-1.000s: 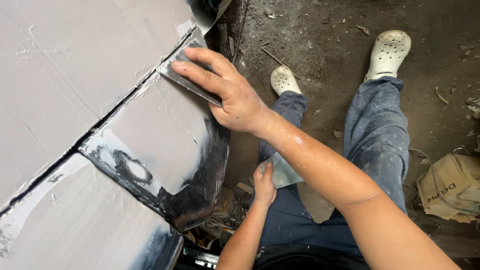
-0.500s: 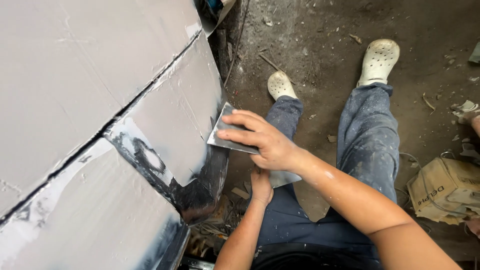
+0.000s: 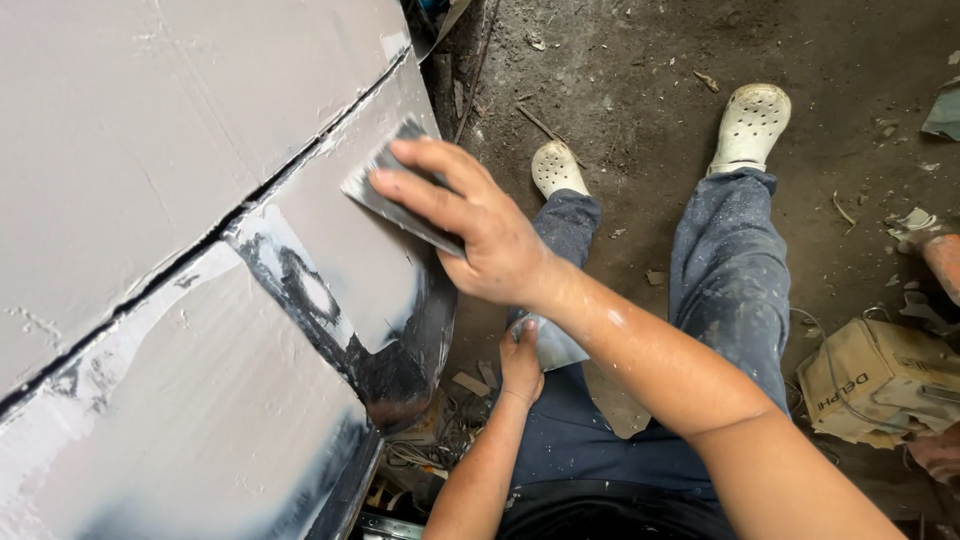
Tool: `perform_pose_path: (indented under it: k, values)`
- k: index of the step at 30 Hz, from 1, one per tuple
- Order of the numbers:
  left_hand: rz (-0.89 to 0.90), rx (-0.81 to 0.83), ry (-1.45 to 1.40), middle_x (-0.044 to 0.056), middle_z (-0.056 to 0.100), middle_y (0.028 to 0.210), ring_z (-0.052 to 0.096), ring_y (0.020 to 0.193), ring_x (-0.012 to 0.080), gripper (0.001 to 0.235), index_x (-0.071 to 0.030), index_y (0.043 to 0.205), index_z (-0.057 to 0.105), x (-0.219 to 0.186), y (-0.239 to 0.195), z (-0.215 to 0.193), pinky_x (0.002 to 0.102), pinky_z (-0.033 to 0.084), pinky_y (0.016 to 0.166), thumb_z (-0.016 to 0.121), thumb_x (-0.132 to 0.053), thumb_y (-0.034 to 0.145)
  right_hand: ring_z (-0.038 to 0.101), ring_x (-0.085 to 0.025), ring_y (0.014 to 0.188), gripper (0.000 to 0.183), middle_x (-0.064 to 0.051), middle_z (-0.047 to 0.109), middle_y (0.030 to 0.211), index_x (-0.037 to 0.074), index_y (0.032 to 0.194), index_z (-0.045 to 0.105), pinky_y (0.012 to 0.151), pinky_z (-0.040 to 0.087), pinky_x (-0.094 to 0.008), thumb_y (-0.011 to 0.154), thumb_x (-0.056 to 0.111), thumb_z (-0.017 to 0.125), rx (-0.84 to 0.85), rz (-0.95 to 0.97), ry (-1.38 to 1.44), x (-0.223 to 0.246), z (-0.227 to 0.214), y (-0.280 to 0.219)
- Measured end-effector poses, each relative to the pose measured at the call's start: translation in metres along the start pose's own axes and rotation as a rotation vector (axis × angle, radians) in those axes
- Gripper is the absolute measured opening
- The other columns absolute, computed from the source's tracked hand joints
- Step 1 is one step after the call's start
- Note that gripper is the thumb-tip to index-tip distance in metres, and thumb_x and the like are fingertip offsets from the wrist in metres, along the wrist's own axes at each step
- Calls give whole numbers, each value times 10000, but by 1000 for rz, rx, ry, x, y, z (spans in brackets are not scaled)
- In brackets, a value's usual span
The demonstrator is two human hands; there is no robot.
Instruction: The person applies a white filler substance to a car bumper using a putty knife, spreading it across the surface. They then use a sanding block to smooth the applied filler on the bumper.
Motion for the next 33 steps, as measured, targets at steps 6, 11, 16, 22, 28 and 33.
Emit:
perform_pose_path:
  k: [6, 11, 16, 22, 28, 33]
  values:
    - [-46, 4, 38, 138, 649, 1204, 622, 1056, 200, 430, 22, 1348, 558, 5, -1, -4, 345, 511, 881, 592, -258, 1023, 385, -395, 1522, 578, -137, 401, 1595, 255, 1501, 501, 1309, 330, -546, 993, 98, 726, 23, 52, 43, 7, 25, -64]
    - [-51, 13, 43, 140, 658, 1191, 628, 1053, 202, 448, 33, 1340, 568, -3, -1, 3, 352, 516, 878, 590, -282, 1022, 436, -367, 1515, 600, -121, 476, 1572, 239, 1464, 569, 1279, 373, -498, 929, -9, 678, 159, 66, 97, 15, -2, -75]
    - [-57, 16, 37, 141, 665, 1181, 633, 1050, 204, 465, 42, 1334, 576, 2, -4, 6, 357, 519, 875, 588, -301, 1021, 442, -379, 1511, 661, -157, 456, 1584, 174, 1495, 536, 1296, 366, -507, 892, -91, 595, 120, -24, 17, 36, -25, -15]
    - [31, -18, 71, 105, 698, 1100, 646, 978, 169, 403, 21, 1226, 652, -6, -7, 5, 320, 534, 867, 619, -299, 983, 506, -283, 1480, 592, -102, 460, 1572, 219, 1511, 510, 1256, 437, -360, 1018, -84, 638, 22, -4, -5, 47, -19, 27]
    - [24, -9, 40, 107, 697, 1090, 644, 966, 170, 413, 31, 1230, 650, 4, -8, -2, 321, 532, 864, 615, -306, 993, 478, -273, 1502, 581, -103, 425, 1593, 223, 1522, 502, 1279, 414, -360, 1043, -67, 653, 58, -24, -20, 52, -3, 17]
    - [56, 62, -41, 154, 658, 1208, 628, 1066, 224, 450, 79, 1325, 567, 9, -5, -4, 346, 514, 895, 593, -268, 1038, 445, -294, 1481, 558, -117, 414, 1616, 250, 1537, 506, 1283, 389, -416, 1055, 56, 711, 26, -26, -62, 55, 18, -24]
Point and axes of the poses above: each hand's wrist, its own y-axis towards the middle knuckle, its own z-axis out of the palm, x = y × z, the point moved 7 cm from there along y, towards the middle knuckle
